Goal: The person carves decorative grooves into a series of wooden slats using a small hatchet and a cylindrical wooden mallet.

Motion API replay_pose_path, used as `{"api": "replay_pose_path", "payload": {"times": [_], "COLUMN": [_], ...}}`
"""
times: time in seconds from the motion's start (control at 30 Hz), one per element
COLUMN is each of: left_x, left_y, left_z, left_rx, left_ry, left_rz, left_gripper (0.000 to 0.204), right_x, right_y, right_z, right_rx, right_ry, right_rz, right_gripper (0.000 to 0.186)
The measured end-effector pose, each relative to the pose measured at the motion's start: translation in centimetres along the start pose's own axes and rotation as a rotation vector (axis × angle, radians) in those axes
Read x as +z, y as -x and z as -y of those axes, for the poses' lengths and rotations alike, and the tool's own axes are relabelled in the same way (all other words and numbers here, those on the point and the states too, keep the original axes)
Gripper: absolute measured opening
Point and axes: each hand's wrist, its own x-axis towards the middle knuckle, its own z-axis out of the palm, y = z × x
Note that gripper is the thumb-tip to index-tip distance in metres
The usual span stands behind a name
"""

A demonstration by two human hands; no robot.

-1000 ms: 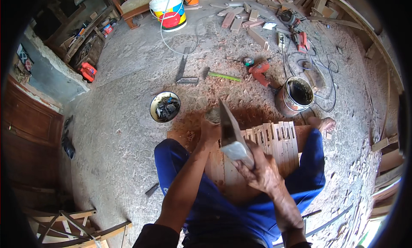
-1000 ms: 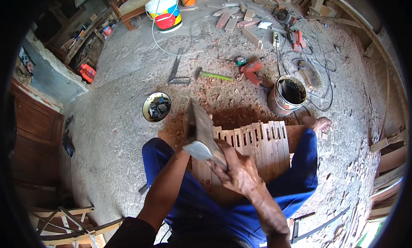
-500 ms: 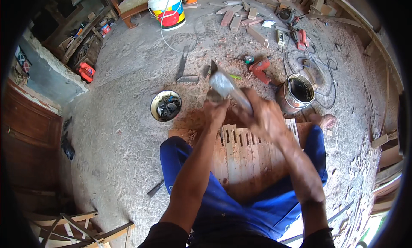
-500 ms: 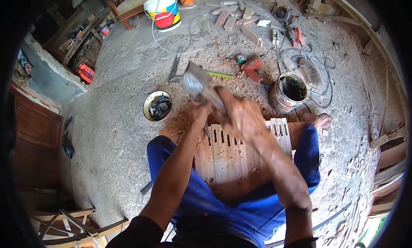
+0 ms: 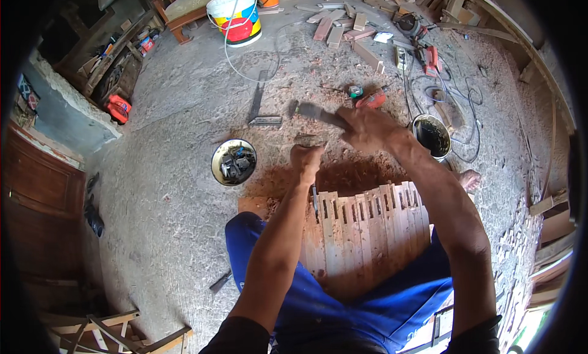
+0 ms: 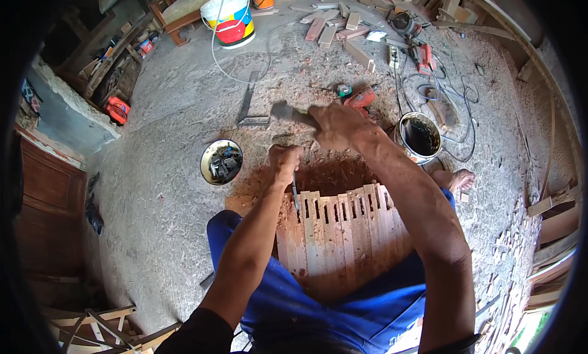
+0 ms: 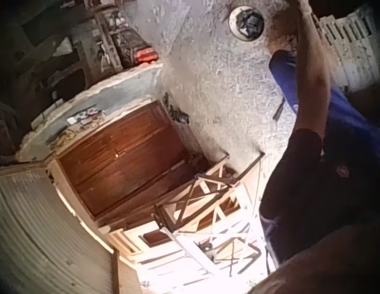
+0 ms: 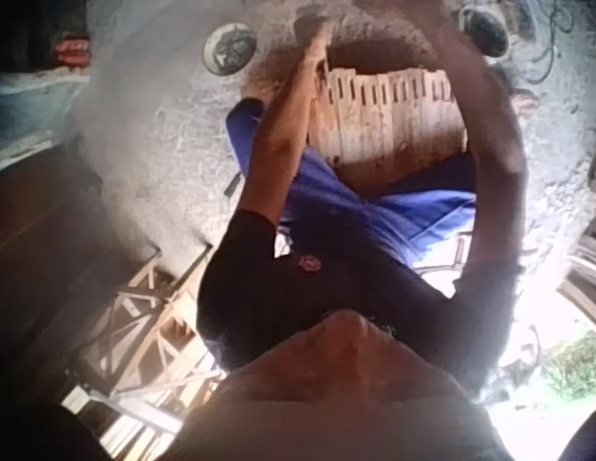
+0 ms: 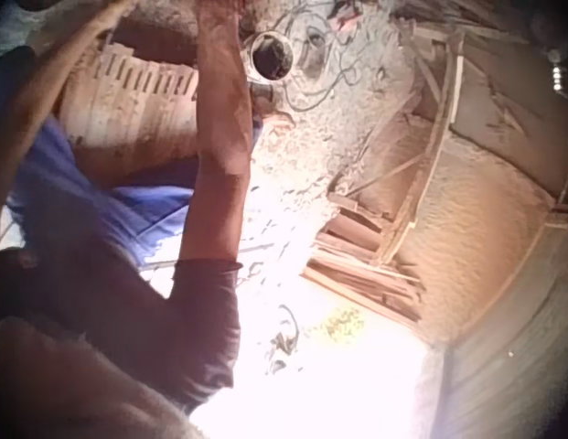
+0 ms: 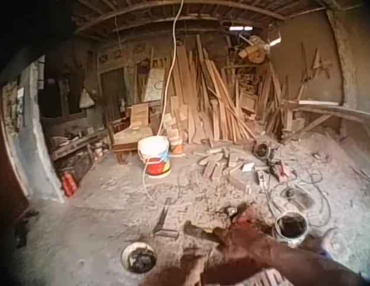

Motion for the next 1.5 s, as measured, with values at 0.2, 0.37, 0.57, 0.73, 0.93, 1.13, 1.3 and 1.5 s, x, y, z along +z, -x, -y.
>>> {"api": "replay_pose_path", "payload": {"times": [0.2,0.37,0.57,0.73,0.93,1.13,1.3,1.5], "left_x": [0.6,1.7,1.7,1.4,1.5,3.4,0.6,0.8], "left_y": [0.4,2.4,1.5,5.8,1.4,5.1,-6.9,-7.2], "left_z": [0.6,2.4,2.8,1.2,-0.9,1.3,2.7,3.3], "left_rx": [-0.072,0.615,0.476,0.251,0.145,0.818,-0.149,-0.346], "left_ry": [-0.128,-0.301,-0.517,0.300,-0.772,-0.386,-0.359,-0.223], "left_rz": [0.031,-0.297,-0.307,-0.049,-0.248,-0.321,-0.067,0.109], "left_gripper": [0.014,0.018,0.012,0.003,0.016,0.018,0.022,0.018], "right_x": [1.6,1.3,4.6,11.0,19.1,21.0,25.9,22.7], "right_y": [-1.2,0.9,1.8,9.0,16.8,22.6,22.4,21.6], "right_z": [0.2,-1.2,-1.6,-1.0,-1.3,-0.8,-1.5,-1.4], "right_rx": [-0.016,-0.099,0.088,0.260,0.519,0.745,0.595,0.710], "right_ry": [0.235,-0.093,-0.220,-0.765,-1.135,-1.099,-1.125,-1.242], "right_rz": [0.095,0.079,-0.203,-0.494,-0.372,-0.287,-0.349,-0.264], "right_gripper": [0.029,0.031,0.023,0.033,0.034,0.044,0.047,0.049]}}
